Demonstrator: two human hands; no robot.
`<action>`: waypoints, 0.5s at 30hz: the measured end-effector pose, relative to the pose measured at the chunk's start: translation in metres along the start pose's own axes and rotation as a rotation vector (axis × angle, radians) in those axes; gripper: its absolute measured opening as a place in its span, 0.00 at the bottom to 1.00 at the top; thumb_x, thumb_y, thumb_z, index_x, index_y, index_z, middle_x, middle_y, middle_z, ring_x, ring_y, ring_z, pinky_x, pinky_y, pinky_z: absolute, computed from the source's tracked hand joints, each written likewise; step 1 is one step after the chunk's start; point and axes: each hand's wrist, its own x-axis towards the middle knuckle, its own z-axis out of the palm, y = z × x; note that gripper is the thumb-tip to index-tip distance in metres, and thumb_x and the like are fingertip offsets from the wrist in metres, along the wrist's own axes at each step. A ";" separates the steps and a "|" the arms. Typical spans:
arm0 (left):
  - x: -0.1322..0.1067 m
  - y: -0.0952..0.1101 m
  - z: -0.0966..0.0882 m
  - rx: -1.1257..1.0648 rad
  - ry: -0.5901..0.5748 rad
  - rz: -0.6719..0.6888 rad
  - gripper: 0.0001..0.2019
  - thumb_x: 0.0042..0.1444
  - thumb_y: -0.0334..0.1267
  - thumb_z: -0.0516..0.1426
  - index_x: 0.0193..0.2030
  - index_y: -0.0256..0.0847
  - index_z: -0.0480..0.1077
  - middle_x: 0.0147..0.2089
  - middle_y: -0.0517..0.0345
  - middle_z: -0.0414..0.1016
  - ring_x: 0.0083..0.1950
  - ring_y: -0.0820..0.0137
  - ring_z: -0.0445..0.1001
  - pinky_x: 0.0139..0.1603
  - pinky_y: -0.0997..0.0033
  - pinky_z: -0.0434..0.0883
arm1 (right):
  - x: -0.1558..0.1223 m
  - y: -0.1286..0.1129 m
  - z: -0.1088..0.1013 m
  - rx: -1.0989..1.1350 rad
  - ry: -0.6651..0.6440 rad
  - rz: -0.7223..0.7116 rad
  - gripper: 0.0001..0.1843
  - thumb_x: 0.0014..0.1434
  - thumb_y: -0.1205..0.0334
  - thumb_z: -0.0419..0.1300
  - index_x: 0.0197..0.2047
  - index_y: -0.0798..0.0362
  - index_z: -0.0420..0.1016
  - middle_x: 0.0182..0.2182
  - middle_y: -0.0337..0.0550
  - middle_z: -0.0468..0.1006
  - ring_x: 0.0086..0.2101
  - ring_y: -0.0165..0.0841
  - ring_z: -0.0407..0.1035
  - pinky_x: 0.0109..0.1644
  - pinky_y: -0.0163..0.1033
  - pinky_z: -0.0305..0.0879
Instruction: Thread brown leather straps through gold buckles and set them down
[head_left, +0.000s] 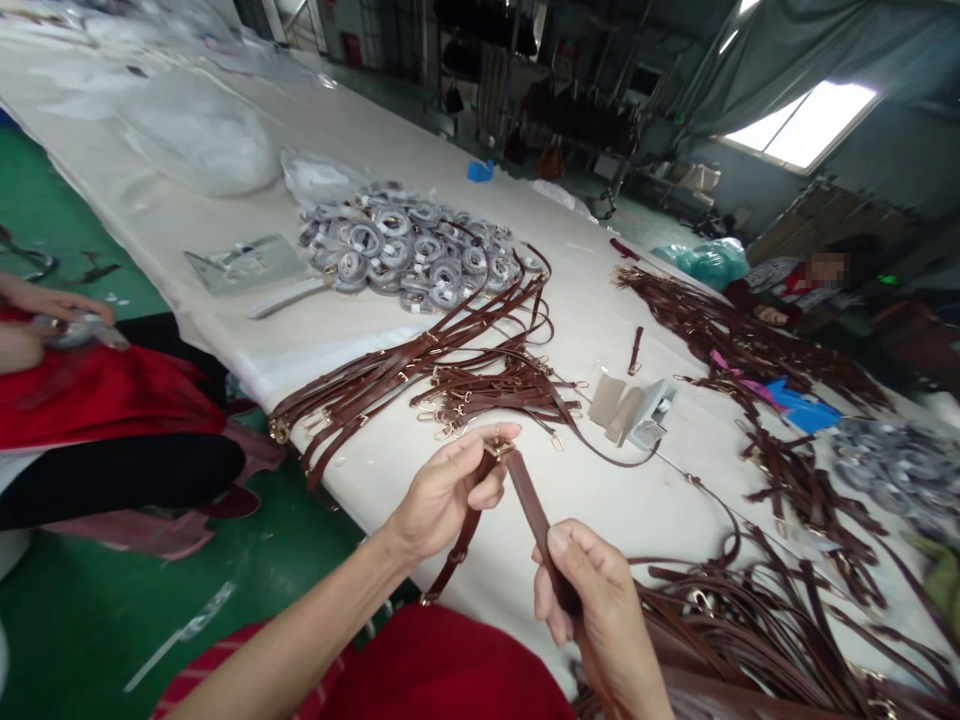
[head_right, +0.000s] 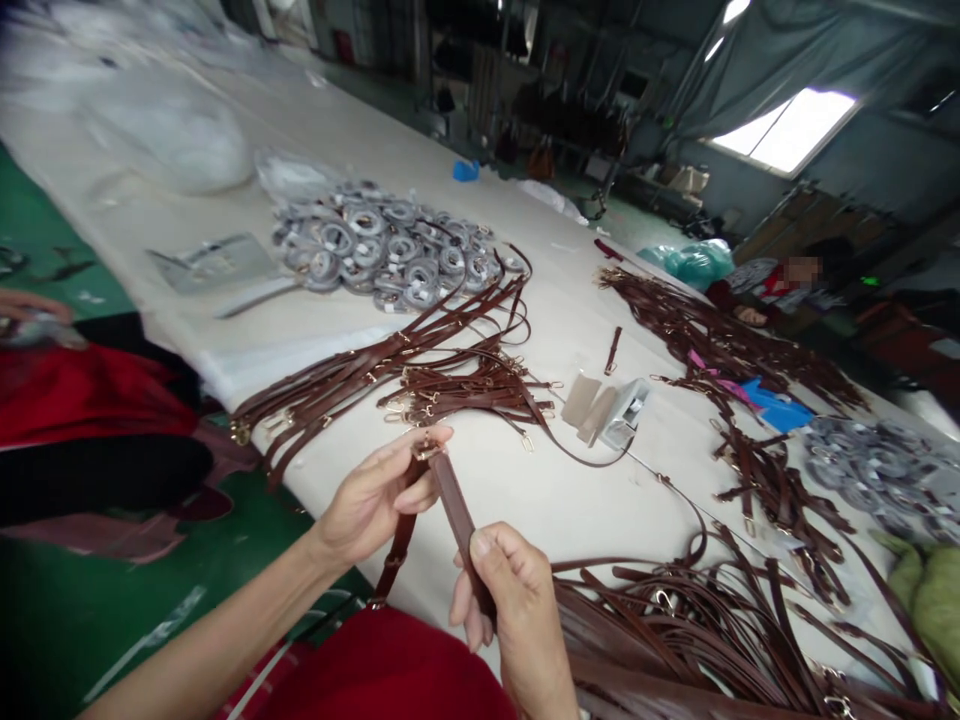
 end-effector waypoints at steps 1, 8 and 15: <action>0.000 -0.002 0.001 0.009 -0.004 -0.001 0.18 0.59 0.43 0.63 0.52 0.34 0.76 0.23 0.64 0.61 0.21 0.80 0.53 0.25 0.78 0.55 | 0.000 0.000 0.000 -0.002 0.006 0.006 0.25 0.61 0.39 0.61 0.31 0.55 0.70 0.15 0.38 0.73 0.13 0.21 0.55 0.18 0.29 0.41; 0.000 -0.007 0.000 0.036 0.005 -0.005 0.19 0.58 0.45 0.64 0.53 0.38 0.76 0.32 0.57 0.69 0.23 0.81 0.55 0.27 0.74 0.53 | -0.002 0.006 -0.003 0.018 0.020 0.067 0.27 0.57 0.37 0.63 0.31 0.55 0.70 0.14 0.36 0.72 0.11 0.19 0.54 0.17 0.28 0.39; -0.001 -0.015 -0.004 0.085 -0.018 -0.014 0.21 0.58 0.46 0.64 0.54 0.37 0.76 0.26 0.59 0.66 0.24 0.78 0.55 0.27 0.73 0.51 | 0.002 0.012 -0.009 0.020 0.016 0.045 0.27 0.57 0.36 0.63 0.31 0.55 0.70 0.13 0.37 0.72 0.11 0.19 0.52 0.16 0.27 0.39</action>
